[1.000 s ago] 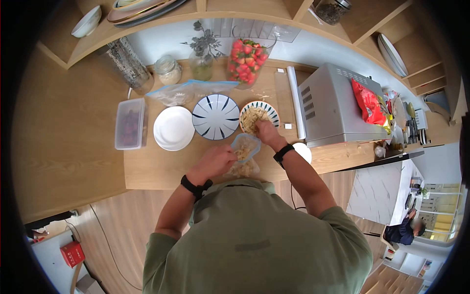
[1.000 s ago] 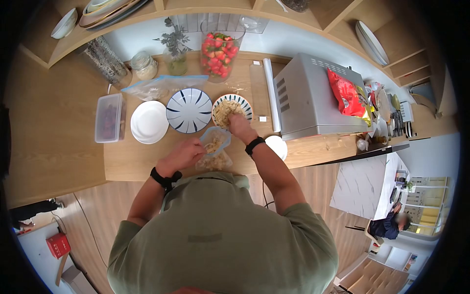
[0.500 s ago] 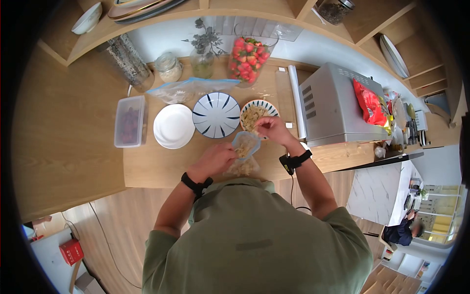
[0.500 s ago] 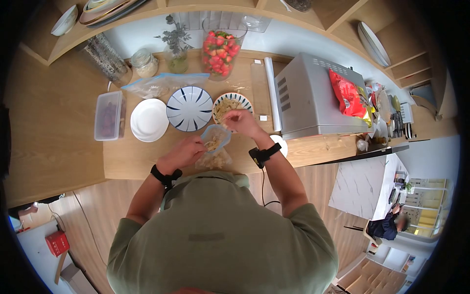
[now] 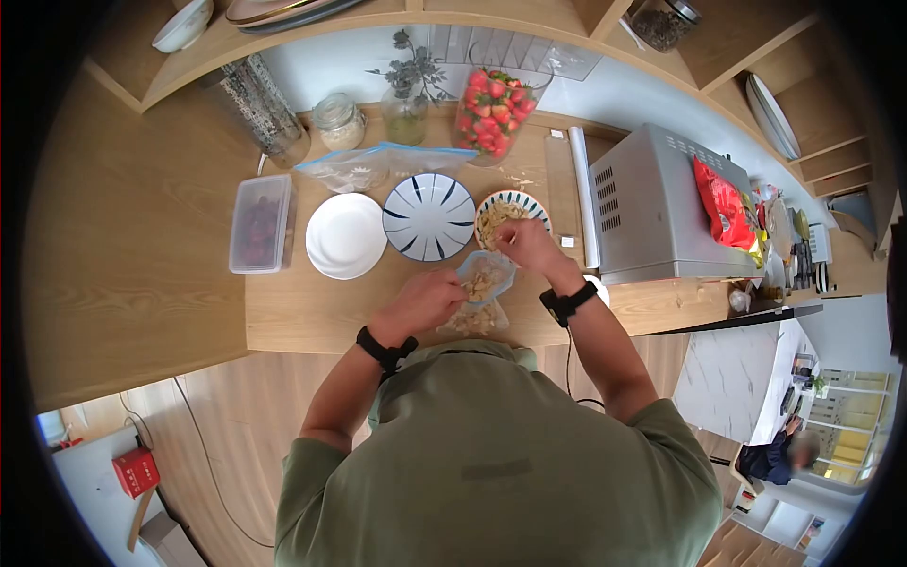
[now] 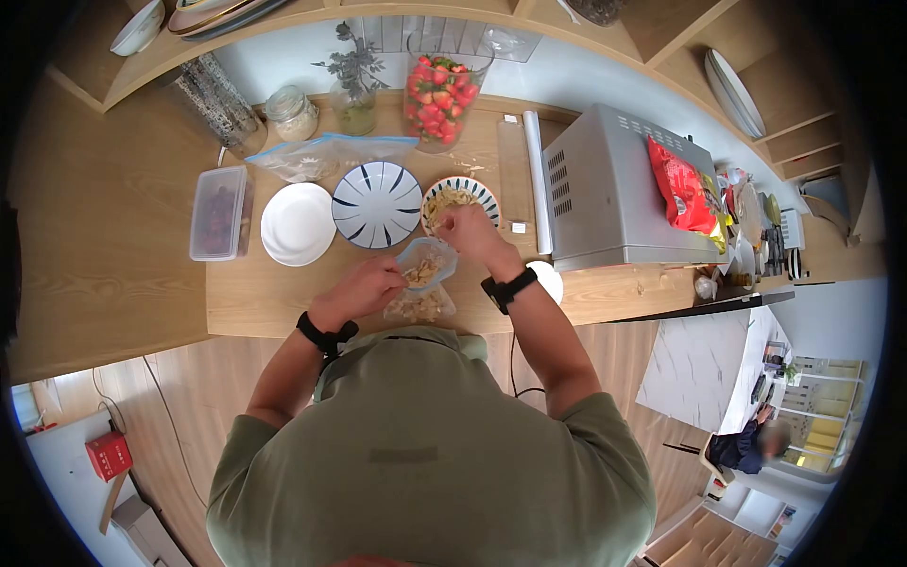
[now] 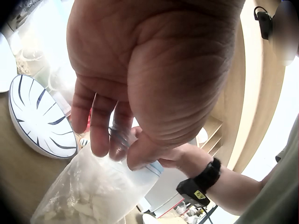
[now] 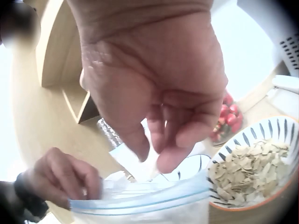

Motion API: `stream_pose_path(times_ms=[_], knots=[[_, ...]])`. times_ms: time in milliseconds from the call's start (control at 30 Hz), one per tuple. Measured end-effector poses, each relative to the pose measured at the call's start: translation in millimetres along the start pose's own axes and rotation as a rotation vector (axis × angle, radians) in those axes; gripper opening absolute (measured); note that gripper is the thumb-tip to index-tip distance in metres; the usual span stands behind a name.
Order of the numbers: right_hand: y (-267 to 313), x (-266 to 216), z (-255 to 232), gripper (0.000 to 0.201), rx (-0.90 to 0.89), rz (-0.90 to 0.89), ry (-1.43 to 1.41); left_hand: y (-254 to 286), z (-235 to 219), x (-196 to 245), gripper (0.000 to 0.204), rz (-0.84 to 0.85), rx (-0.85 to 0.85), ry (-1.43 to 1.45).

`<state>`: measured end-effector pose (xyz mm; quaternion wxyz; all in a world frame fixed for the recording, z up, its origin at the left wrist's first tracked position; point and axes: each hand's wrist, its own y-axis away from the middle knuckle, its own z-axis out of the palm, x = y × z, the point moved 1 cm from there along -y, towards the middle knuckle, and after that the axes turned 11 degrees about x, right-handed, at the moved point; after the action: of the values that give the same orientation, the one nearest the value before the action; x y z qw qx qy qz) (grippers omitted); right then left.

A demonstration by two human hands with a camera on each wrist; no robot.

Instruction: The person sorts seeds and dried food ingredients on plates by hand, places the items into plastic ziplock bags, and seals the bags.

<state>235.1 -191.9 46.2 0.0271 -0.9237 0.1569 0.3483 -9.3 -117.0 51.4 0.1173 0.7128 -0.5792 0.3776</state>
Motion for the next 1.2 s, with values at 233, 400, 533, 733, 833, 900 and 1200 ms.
stream_pose_path(times_ms=[233, 400, 533, 733, 833, 900, 1200], knots=[[-14, 65, 61, 0.051, 0.199, 0.001, 0.281, 2, 0, 1, 0.009, 0.017, 0.004, -0.023], [-13, 75, 63, 0.039, 0.238, -0.109, 0.182, 5, -3, 1, 0.009, 0.006, -0.006, -0.027], [-12, 84, 48, 0.032, 0.296, -0.072, 0.049, 4, -1, -1, 0.010, -0.004, -0.015, -0.024], [-6, 94, 16, 0.027, 0.216, 0.242, -0.262, 1, 2, -2, 0.010, -0.007, -0.016, 0.005], [-4, 113, 16, 0.024, 0.177, 0.296, -0.582, 0, 1, -1, 0.010, 0.008, -0.014, -0.011], [0, 104, 8, 0.024, 0.164, 0.299, -0.610, -1, 3, -3, 0.010, 0.010, -0.013, -0.009], [27, 18, 6, 0.027, -0.058, 0.085, -0.569, -3, 5, -3, 0.009, 0.008, -0.015, -0.002]])
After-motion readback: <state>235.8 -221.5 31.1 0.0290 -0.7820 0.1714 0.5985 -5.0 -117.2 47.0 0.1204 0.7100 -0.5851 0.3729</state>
